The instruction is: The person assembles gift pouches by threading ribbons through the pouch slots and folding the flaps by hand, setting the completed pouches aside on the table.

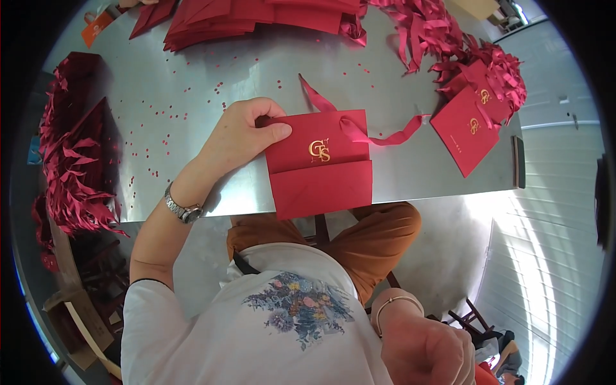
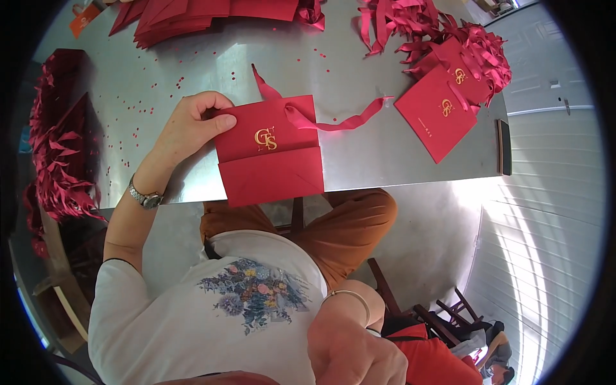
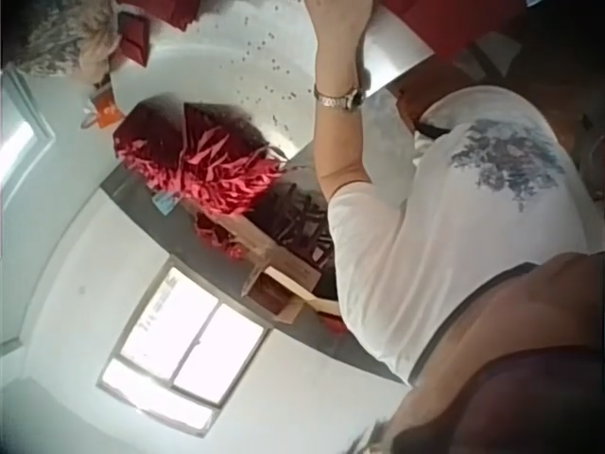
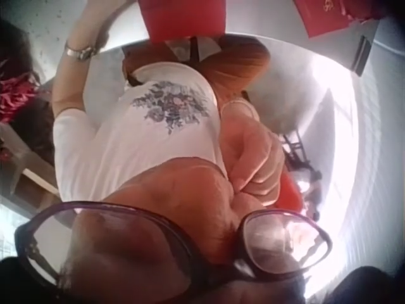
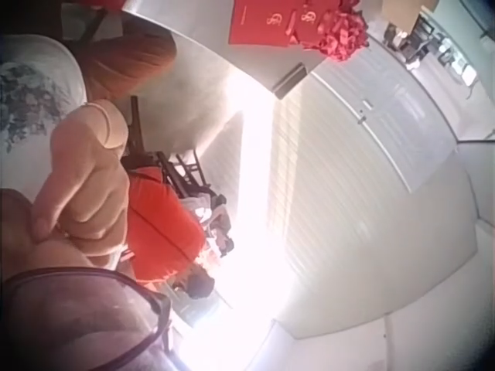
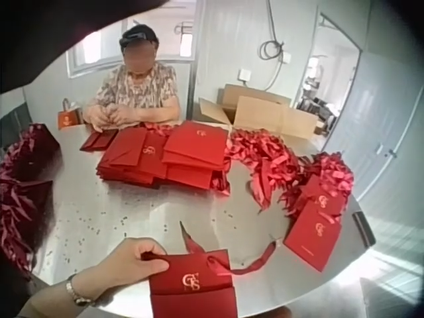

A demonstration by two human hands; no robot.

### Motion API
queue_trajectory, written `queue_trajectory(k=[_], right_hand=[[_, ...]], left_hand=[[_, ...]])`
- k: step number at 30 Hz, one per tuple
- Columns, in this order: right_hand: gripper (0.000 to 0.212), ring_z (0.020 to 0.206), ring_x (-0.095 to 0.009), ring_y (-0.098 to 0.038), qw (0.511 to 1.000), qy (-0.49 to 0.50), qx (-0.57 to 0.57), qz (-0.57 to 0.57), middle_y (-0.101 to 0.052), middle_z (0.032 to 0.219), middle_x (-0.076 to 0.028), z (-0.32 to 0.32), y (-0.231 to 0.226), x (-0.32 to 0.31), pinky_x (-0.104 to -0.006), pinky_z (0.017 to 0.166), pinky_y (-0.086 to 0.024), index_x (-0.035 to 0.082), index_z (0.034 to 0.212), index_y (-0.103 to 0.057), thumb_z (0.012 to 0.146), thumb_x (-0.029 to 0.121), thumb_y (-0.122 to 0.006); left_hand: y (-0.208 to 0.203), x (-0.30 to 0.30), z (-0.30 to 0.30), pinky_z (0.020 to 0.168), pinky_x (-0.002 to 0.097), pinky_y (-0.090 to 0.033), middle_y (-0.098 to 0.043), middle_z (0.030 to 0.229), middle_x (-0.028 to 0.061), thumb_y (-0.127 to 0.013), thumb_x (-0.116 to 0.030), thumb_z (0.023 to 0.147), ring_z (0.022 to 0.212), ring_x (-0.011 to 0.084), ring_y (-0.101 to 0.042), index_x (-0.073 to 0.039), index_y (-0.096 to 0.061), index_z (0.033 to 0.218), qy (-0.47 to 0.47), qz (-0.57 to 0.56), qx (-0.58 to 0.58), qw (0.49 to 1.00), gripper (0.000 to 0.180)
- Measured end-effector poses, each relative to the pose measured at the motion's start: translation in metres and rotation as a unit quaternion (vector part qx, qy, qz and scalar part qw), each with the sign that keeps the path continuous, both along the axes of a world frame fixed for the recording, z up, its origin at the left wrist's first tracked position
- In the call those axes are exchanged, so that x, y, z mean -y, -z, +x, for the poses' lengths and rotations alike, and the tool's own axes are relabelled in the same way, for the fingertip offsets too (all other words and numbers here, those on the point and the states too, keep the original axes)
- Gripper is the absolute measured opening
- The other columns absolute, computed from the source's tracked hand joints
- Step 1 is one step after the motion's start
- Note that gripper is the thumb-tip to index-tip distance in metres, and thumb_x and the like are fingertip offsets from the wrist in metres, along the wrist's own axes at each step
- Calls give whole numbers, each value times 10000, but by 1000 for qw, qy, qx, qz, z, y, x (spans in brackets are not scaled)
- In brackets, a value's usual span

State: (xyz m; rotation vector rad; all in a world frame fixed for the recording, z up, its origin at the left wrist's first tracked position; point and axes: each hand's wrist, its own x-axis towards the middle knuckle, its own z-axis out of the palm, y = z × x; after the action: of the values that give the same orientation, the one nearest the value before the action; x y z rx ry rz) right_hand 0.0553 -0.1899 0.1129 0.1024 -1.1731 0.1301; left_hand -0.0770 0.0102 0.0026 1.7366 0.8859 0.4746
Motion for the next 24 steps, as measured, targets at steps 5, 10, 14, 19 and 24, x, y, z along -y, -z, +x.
queue_trajectory(k=[5,10,14,19,24], right_hand=[[241,586,-22,-520,1000,-4,20,4,-480,611,81,5,2,-2,-246,794,-539,143,715,-551,838,-64,-546],[224,584,-24,-524,999,19,39,23,-499,622,76,7,2,-5,-254,827,-539,141,731,-565,856,-44,-548],[167,606,-46,-523,1000,4,26,-8,-528,670,76,14,12,4,-255,751,-495,159,723,-548,870,84,-576],[188,974,-343,-629,661,479,134,-562,-663,1007,-157,94,74,-12,-348,844,-503,-9,1030,-659,855,30,-603],[218,1120,-313,-563,507,565,466,-454,-672,1073,-137,188,112,-62,-436,925,-455,58,942,-685,768,-55,-616]], left_hand=[[2,2,2,702,267,-481,-658,788,53,-679,-133,835,744,100,-583,20,-654,919,-2,-1,-3,1000,176],[1,1,3,698,263,-478,-656,785,51,-677,-126,836,739,98,-577,22,-652,911,-4,1,-6,1000,168],[1,0,5,697,260,-476,-654,788,48,-678,-124,839,740,97,-575,20,-650,905,9,-1,5,1000,161],[8,0,-6,696,261,-476,-647,786,41,-686,-125,839,740,93,-571,17,-647,907,-8,-12,12,1000,162],[9,-2,-1,691,253,-473,-638,786,30,-689,-122,841,741,83,-566,18,-644,909,-1,-19,25,1000,162]])
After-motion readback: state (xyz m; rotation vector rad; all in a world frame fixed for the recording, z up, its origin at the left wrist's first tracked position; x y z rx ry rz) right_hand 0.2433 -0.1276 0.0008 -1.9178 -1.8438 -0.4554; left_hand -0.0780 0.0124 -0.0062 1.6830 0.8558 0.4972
